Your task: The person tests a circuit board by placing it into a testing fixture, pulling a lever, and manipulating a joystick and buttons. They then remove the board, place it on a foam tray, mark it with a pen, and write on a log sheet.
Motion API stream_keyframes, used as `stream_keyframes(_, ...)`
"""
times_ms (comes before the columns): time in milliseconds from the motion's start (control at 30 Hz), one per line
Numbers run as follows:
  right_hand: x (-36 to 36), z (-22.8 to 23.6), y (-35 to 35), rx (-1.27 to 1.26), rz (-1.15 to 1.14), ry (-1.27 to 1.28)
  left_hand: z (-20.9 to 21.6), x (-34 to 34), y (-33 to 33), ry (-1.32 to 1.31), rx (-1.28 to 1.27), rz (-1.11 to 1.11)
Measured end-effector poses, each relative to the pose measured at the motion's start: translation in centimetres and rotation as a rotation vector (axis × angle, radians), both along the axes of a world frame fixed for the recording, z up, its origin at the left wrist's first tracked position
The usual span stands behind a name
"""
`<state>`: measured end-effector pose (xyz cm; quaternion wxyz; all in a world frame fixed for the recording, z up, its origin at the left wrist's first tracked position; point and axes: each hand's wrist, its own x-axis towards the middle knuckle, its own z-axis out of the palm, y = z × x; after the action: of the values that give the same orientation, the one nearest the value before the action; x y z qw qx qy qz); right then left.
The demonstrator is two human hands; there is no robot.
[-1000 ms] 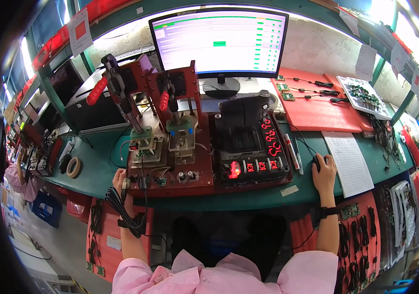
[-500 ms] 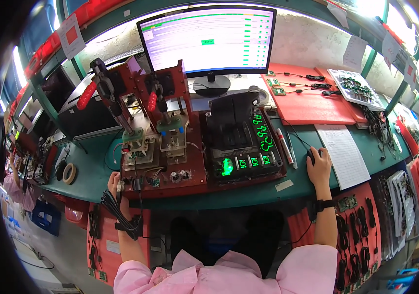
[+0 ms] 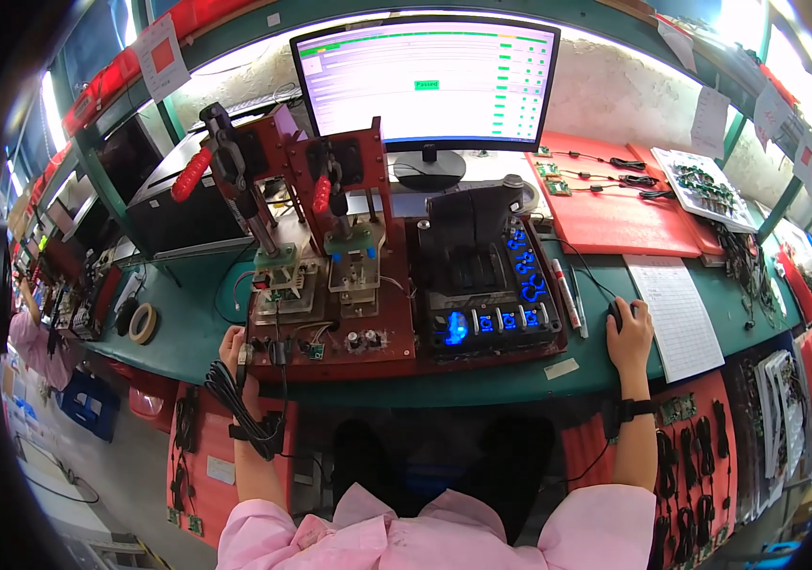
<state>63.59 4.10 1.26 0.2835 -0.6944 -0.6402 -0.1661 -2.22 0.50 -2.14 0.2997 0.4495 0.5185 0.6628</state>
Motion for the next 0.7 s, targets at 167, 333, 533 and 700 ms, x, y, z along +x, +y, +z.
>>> stream_keyframes(167, 0.0, -0.1, 0.1, -0.003, -0.024, -0.011, 0.0, 0.1, 0.2, -0.033, 0.018, 0.005)
stream_keyframes(333, 0.0, 0.7, -0.4, -0.071, -0.059, 0.023, 0.2, 0.5, -0.4, 0.281, 0.083, 0.087)
stream_keyframes(533, -7.8, 6.9, -1.0, 0.297, 0.227, -0.017, 0.9, 1.3, -6.4, -0.732, 0.081, 0.058)
stream_keyframes(700, -24.7, 19.0, -3.0, 0.222, 0.893, 0.013, 5.2, 6.3, -12.6, -0.784, -0.017, -0.118)
